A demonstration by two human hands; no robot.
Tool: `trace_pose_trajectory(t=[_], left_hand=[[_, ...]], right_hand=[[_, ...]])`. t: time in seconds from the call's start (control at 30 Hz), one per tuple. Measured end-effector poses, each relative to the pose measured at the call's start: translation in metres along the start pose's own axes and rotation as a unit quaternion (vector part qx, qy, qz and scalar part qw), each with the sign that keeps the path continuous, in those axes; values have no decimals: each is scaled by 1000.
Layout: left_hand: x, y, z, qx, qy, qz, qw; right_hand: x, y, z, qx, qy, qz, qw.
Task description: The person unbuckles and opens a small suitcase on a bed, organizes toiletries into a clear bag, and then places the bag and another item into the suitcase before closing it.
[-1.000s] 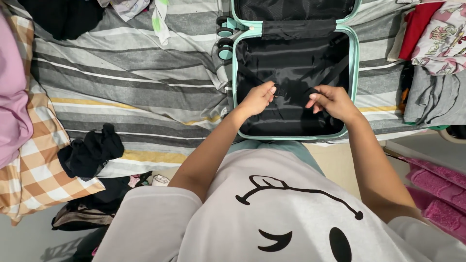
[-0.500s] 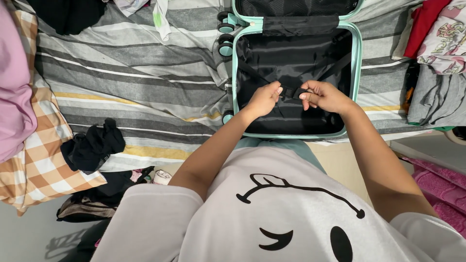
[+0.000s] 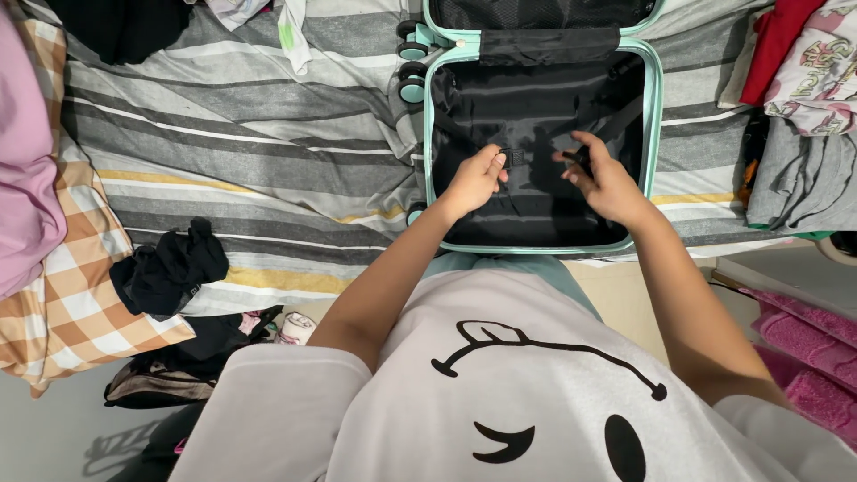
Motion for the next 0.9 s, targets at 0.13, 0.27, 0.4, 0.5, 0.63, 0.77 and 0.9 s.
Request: trace_pose_trajectory(t=[0.13, 0.27, 0.4, 0.5, 0.63, 0.77, 0.9], left_hand=[[0, -1, 1, 4, -3, -7, 1000], [3, -5, 5, 25, -18, -20, 999], [4, -1, 10, 39, -24, -32, 998], [3, 1, 11, 39, -32, -41, 998], [1, -1, 8, 37, -28, -53, 998], [-2, -2, 2, 45, -33, -55, 997], [-3, 3, 1, 52, -32, -55, 997]], right_hand=[[19, -5, 19, -87, 97, 37, 991], [32, -10, 35, -361, 160, 68, 916], [28, -9, 31, -364, 64, 72, 926], [27, -10, 29, -329, 55, 111, 936], [25, -13, 35, -408, 120, 84, 901], [21, -15, 44, -367, 128, 84, 917], [15, -8, 60, -336, 136, 123, 924]])
Point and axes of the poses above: each hand's wrist, its own x-axis away from the middle knuckle, its own y-axis out of the palm, z = x × y, the point moved 5 cm from there along -x, towards the middle knuckle, and after that the axes turned 5 degrees about z, right-handed, at the moved point
